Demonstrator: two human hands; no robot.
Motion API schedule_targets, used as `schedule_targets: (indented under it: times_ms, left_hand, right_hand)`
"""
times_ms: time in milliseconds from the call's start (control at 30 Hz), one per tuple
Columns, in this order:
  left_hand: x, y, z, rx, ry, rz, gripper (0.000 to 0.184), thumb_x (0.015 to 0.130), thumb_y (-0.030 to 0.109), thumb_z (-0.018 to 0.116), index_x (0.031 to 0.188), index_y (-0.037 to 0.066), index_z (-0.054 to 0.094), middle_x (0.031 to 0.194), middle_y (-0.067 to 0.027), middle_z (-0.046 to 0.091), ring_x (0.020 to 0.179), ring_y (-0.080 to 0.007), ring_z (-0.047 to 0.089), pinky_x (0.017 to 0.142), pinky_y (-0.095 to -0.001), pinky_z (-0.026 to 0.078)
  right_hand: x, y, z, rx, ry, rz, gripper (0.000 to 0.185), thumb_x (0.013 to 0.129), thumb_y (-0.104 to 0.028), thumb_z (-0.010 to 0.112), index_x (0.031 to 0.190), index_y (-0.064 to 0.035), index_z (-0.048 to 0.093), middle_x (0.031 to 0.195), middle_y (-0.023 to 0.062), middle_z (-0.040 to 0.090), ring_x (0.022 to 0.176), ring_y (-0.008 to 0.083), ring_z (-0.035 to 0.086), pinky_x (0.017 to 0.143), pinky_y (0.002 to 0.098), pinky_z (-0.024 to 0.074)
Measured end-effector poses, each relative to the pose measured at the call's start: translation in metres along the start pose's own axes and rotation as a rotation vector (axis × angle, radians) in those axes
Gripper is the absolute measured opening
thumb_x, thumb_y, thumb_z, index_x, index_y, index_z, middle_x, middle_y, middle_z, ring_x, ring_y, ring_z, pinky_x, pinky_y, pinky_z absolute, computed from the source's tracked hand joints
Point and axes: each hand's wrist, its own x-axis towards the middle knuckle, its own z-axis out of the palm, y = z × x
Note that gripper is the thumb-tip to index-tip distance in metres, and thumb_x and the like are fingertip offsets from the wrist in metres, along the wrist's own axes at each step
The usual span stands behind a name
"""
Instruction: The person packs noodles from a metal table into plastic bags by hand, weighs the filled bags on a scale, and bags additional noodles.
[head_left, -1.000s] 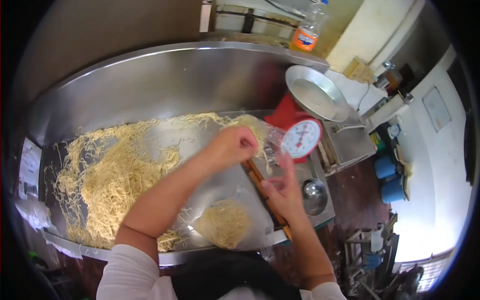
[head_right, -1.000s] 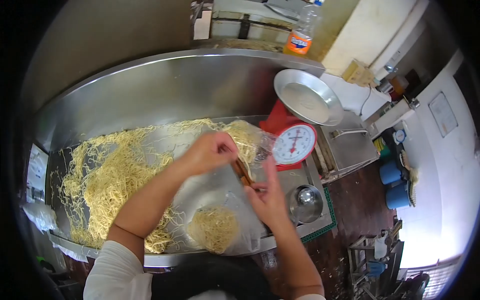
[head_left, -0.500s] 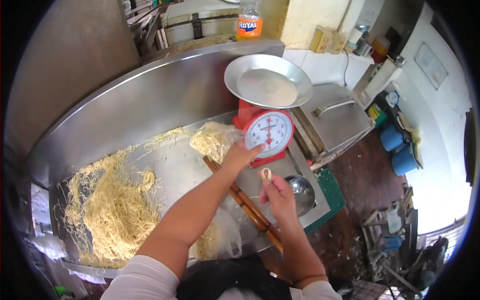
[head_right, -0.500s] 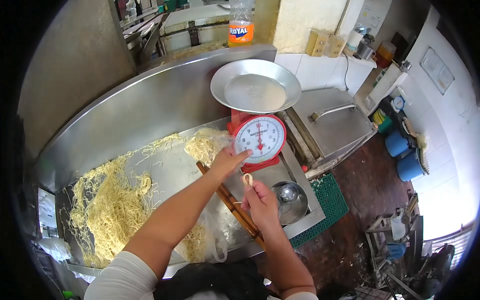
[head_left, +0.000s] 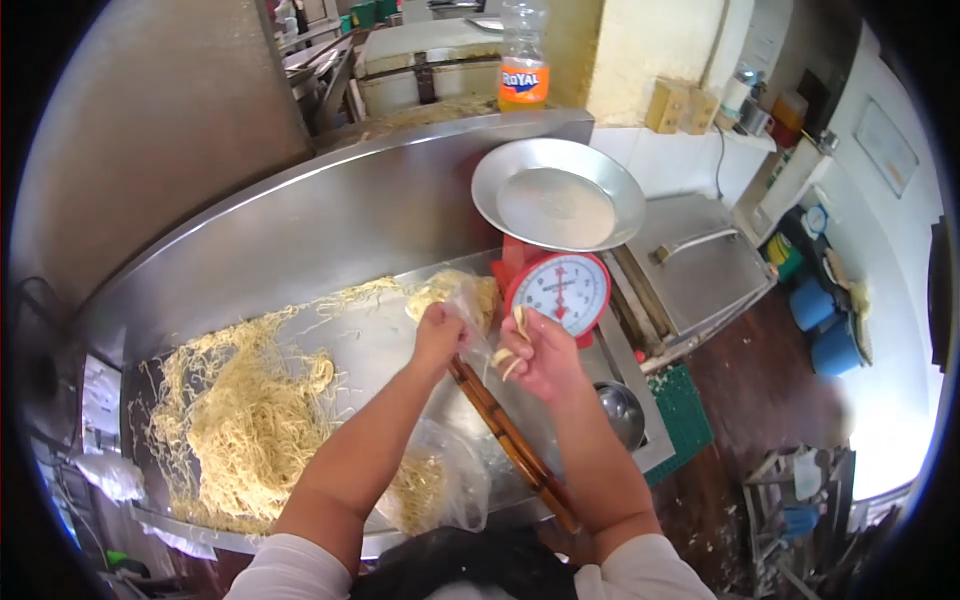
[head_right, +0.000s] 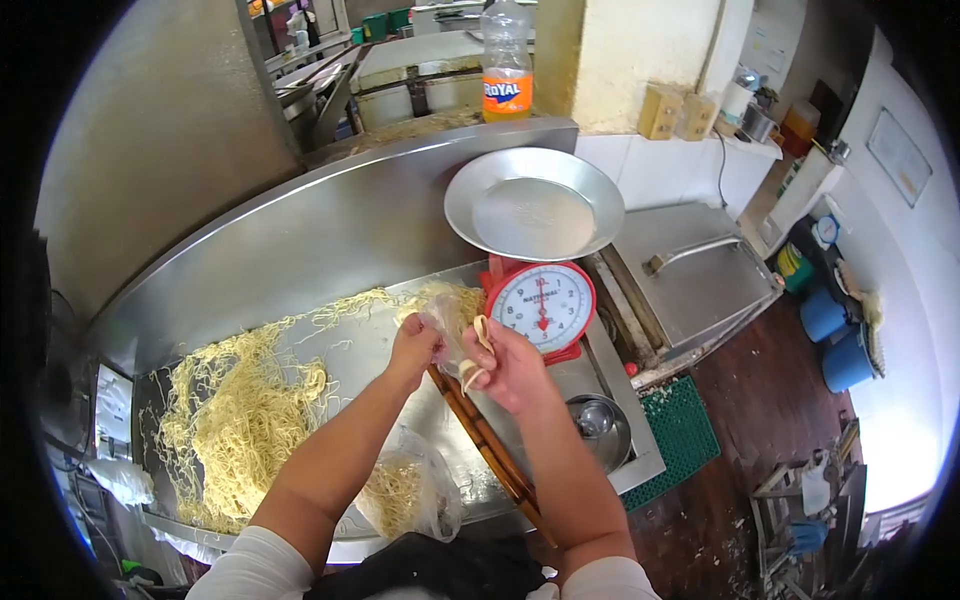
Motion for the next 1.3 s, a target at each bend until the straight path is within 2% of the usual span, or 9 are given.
schedule_targets:
  times_ms: [133, 267, 367, 500, 700, 800, 1000, 1067, 1300]
  left_hand:
    - [-0.003, 0.0, -0.006, 0.229, 0.04, 0.27, 0.01, 0.086, 0.004, 0.048, 0.094, 0.006, 0.054, 0.078, -0.0013, 0.056, 0.065, -0.0101, 0.052, 0.058, -0.0259, 0.045]
    - [-0.004, 0.007, -0.035, 0.547, 0.172, 0.469, 0.011, 0.086, 0.005, 0.046, 0.093, 0.005, 0.054, 0.067, -0.0019, 0.053, 0.06, -0.0103, 0.049, 0.054, -0.0267, 0.042]
    - [-0.009, 0.012, -0.038, 0.491, 0.129, 0.382, 0.014, 0.083, 0.002, 0.045, 0.091, 0.001, 0.056, 0.079, -0.0157, 0.062, 0.075, -0.0248, 0.061, 0.069, -0.0349, 0.048]
    - [-0.005, 0.001, -0.035, 0.437, 0.116, 0.351, 0.008, 0.082, 0.002, 0.046, 0.085, 0.002, 0.054, 0.071, -0.0116, 0.059, 0.065, -0.0213, 0.057, 0.06, -0.0328, 0.046]
    - [-0.018, -0.002, -0.038, 0.212, 0.141, 0.255, 0.008, 0.079, -0.003, 0.045, 0.078, 0.005, 0.046, 0.059, -0.007, 0.052, 0.047, -0.0149, 0.051, 0.042, -0.0282, 0.042]
    - [-0.032, 0.006, -0.044, 0.069, 0.18, 0.156, 0.01, 0.079, -0.004, 0.045, 0.077, 0.006, 0.045, 0.058, -0.0072, 0.052, 0.046, -0.0158, 0.051, 0.04, -0.0286, 0.042]
    - [-0.034, 0.014, -0.058, 0.028, 0.228, 0.052, 0.01, 0.079, -0.003, 0.045, 0.077, 0.007, 0.045, 0.058, -0.0065, 0.052, 0.044, -0.0157, 0.05, 0.039, -0.0281, 0.04]
    - [-0.034, 0.015, -0.069, 0.046, 0.253, 0.041, 0.01, 0.079, -0.003, 0.045, 0.077, 0.007, 0.045, 0.058, -0.0059, 0.052, 0.044, -0.0154, 0.05, 0.038, -0.028, 0.04]
    - [-0.109, 0.012, -0.132, 0.287, -0.062, 0.072, 0.039, 0.082, 0.018, 0.065, 0.117, 0.006, 0.055, 0.113, -0.0134, 0.058, 0.105, -0.0214, 0.056, 0.088, -0.0343, 0.046]
  right_hand:
    - [0.064, 0.027, -0.038, -0.019, -0.098, 0.493, 0.028, 0.094, -0.033, 0.049, 0.093, -0.0078, 0.06, 0.053, -0.0059, 0.039, 0.04, 0.0085, 0.035, 0.039, 0.0236, 0.0319]
    - [0.094, 0.044, -0.06, -0.313, 0.589, 0.303, 0.014, 0.09, -0.02, 0.056, 0.078, -0.012, 0.053, 0.05, -0.0069, 0.037, 0.036, 0.0084, 0.031, 0.035, 0.0239, 0.0272]
    - [0.106, 0.048, -0.059, -0.059, 0.642, 0.022, 0.013, 0.088, -0.015, 0.054, 0.076, -0.0121, 0.049, 0.058, -0.0009, 0.043, 0.045, 0.0123, 0.04, 0.041, 0.0256, 0.0327]
    - [0.11, 0.05, -0.04, 0.332, 0.436, 0.116, 0.007, 0.087, -0.015, 0.055, 0.081, -0.0116, 0.052, 0.064, 0.002, 0.049, 0.055, 0.0149, 0.048, 0.048, 0.0274, 0.039]
    - [0.132, 0.055, -0.03, -0.406, 0.695, -0.018, 0.02, 0.082, -0.008, 0.052, 0.102, -0.0059, 0.056, 0.067, 0.0049, 0.051, 0.062, 0.0209, 0.054, 0.058, 0.0346, 0.0469]
    - [0.13, 0.035, -0.03, -0.207, 0.397, -0.056, 0.025, 0.083, -0.016, 0.057, 0.106, -0.0064, 0.057, 0.086, 0.0089, 0.059, 0.081, 0.0272, 0.06, 0.073, 0.0402, 0.0502]
    - [0.12, 0.009, -0.02, -2.003, 0.427, -0.029, 0.036, 0.084, -0.025, 0.06, 0.11, -0.0008, 0.062, 0.111, 0.0181, 0.064, 0.103, 0.0318, 0.061, 0.088, 0.0388, 0.0472]
    - [0.098, 0.01, -0.003, -2.028, 0.318, -0.034, 0.036, 0.085, -0.027, 0.06, 0.109, -0.0001, 0.064, 0.114, 0.0209, 0.062, 0.106, 0.0318, 0.06, 0.089, 0.0367, 0.0471]
    - [-0.019, 0.038, 0.061, -1.52, 0.219, -0.161, 0.039, 0.086, -0.026, 0.066, 0.115, -0.0002, 0.061, 0.1, 0.0055, 0.066, 0.09, 0.0152, 0.061, 0.082, 0.0284, 0.0479]
